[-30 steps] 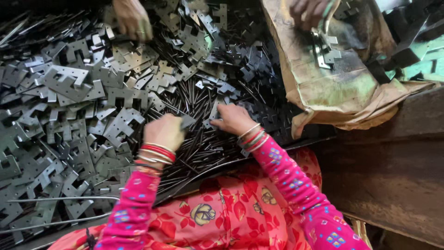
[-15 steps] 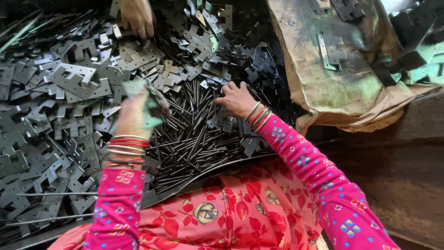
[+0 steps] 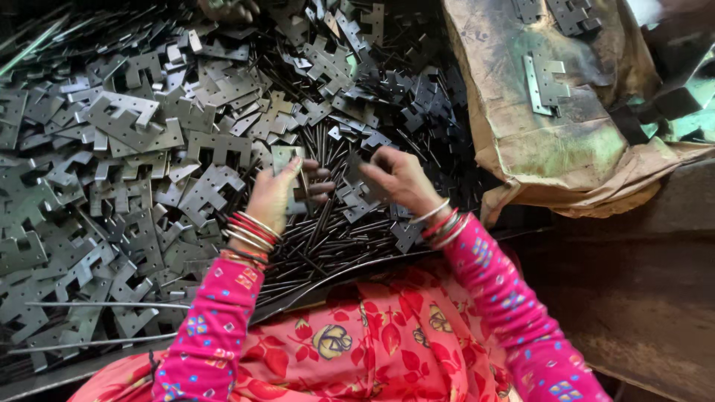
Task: The person assembles metal hinge components by inserting pins into hinge plates and placing the finished units into a sack. The person repeatedly picks hinge plates and pins from a large pile, aligns them, inserts the pins, and deposits the assembled hinges into a cloth bag.
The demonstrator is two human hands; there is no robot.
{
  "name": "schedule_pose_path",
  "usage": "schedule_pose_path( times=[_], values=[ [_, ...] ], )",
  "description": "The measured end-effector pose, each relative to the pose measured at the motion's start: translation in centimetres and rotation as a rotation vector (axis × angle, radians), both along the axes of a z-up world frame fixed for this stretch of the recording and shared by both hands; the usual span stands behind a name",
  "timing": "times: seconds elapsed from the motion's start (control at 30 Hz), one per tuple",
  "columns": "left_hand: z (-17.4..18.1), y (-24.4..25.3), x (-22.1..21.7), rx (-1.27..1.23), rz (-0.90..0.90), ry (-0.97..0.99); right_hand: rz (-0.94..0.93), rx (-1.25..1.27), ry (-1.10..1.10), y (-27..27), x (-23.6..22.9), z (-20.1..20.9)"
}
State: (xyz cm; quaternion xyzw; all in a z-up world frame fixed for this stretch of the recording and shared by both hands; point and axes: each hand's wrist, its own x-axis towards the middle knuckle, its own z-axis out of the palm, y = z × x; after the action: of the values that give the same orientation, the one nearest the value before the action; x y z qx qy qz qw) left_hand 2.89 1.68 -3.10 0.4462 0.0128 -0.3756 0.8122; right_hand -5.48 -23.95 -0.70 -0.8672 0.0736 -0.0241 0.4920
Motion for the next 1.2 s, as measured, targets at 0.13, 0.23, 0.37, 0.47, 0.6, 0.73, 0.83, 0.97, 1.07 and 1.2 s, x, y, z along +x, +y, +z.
schedule_pose_path(
  times=[0.13,0.23,0.37,0.47,0.6,0.73,0.83,0.97,1.07,1.2],
  values=[
    [-1.2,-1.8,-1.5,-0.088,0.003,0.083,-0.151,-0.100,-0.150,5.5,-0.2,2.9],
    [-1.4,-2.6,-2.5,-0.182,0.087,0.103,-0.109,-0.229,-0.219,10.0,-0.2,4.1],
    [-0.8,-2.0,-2.5,-0.094,0.057,0.111,-0.086,-0.134,-0.367,11.2,-1.1,4.5],
    [-0.2,-1.8,-2.3,-0.015,0.055,0.053,-0.186,0.227,-0.272,9.8,-2.1,3.7],
    [0.8,-2.9,-3.2,-0.121,0.018,-0.020,-0.138,0.430,-0.062,9.2,-3.6,1.1],
    [2.3,-2.0,-1.9,0.103,-0.171,-0.181,-0.103,0.833,0.099,9.2,-4.7,-0.8],
    [2.6,2.8,1.1,1.362,-0.164,-0.953,-0.101,0.736,0.029,8.8,-5.2,-1.7],
    [0.1,8.2,3.9,1.870,-0.085,-1.030,-0.099,0.577,0.026,8.4,-5.4,-2.3],
    [-1.7,8.6,4.3,1.861,-0.090,-1.069,-0.124,0.374,0.031,8.8,-6.2,-2.5],
    [-0.4,7.3,3.8,1.719,-0.126,-1.114,-0.143,0.203,-0.141,9.2,-6.1,-0.3]
  ],
)
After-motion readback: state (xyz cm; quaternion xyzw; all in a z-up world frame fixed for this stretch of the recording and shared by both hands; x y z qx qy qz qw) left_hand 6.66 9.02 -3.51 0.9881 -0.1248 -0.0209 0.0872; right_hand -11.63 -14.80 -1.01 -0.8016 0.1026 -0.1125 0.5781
